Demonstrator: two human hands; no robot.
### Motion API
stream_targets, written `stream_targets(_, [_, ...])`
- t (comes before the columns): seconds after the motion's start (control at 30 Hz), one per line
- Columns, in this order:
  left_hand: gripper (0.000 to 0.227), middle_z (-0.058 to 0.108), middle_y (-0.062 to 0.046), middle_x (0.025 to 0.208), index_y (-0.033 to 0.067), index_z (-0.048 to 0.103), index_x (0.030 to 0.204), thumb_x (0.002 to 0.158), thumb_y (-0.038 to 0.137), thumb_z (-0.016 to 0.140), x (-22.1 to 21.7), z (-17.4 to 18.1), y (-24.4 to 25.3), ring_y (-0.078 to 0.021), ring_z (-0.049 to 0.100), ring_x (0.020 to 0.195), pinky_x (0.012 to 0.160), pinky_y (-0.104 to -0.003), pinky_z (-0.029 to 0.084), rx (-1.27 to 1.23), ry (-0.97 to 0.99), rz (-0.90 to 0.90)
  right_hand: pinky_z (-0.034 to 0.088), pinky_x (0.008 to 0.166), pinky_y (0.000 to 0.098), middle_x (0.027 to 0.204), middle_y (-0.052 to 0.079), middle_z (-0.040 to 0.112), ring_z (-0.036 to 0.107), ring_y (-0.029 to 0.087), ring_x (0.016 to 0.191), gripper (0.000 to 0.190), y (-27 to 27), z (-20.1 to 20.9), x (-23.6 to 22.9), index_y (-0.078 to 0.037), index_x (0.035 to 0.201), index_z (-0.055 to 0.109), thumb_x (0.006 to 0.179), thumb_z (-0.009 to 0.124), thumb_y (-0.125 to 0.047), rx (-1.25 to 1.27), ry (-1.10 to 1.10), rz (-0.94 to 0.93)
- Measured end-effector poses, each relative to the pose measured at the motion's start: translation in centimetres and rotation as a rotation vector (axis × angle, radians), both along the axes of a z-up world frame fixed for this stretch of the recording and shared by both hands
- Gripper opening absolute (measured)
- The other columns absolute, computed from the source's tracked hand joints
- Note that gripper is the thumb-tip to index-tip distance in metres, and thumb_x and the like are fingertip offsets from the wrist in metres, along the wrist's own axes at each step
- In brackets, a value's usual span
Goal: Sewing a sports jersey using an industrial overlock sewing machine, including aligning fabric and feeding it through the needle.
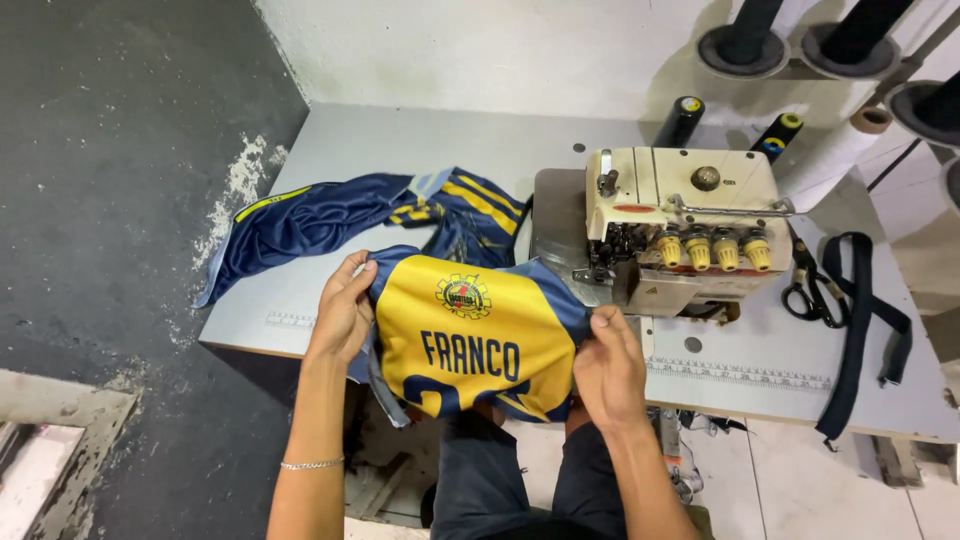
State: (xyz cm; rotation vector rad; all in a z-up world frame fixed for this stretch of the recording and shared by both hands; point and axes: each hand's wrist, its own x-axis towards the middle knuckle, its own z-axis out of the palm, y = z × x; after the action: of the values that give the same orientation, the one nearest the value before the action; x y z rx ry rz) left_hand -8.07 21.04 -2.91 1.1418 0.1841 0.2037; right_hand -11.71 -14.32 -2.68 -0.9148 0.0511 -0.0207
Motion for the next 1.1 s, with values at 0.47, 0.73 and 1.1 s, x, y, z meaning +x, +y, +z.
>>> stream_targets(0.47, [0.053,0.054,-0.002,0.158,0.0365,0.044,0.157,0.124,0.006,0.072,12.4,24.0,10.0,-0.0318,0.069,0.134,0.100,-0.054,0.065,0.365,-0.780,0.056,0.051,0.115,0.0396,0.141,0.009,0.067,0.063,0.023,0.133,0.027,11.1,24.8,16.4,-0.006,0.142,0.061,0.116,0.062,-0.014,0.196,-1.012,0.247])
stream_targets(0.73, [0.059,0.047,-0.013,0.143,0.0071,0.037,0.156,0.105,0.016,0.066,-0.2,12.9,3.4,-0.0260,0.049,0.138,0.119,-0.037,0.047,0.356,-0.556,0.164,0.055,0.093,0.0296,0.103,0.003,0.076,0.068,0.012,0.100,0.016,6.1,13.5,5.9,-0.011,0.106,0.076,0.094,0.073,-0.022,-0.624,-0.476,-0.072])
stream_targets(1.1, [0.059,0.075,-0.024,0.087,0.0009,0.079,0.099,0.084,0.058,0.080,-4.1,0.2,3.0,-0.0424,0.072,0.096,0.084,-0.054,0.053,1.025,0.563,0.069,0.059,0.081,0.0279,0.107,0.009,0.076,0.070,0.012,0.088,0.029,0.9,1.8,4.8,-0.011,0.119,0.074,0.095,0.064,-0.002,-0.600,-0.188,-0.048])
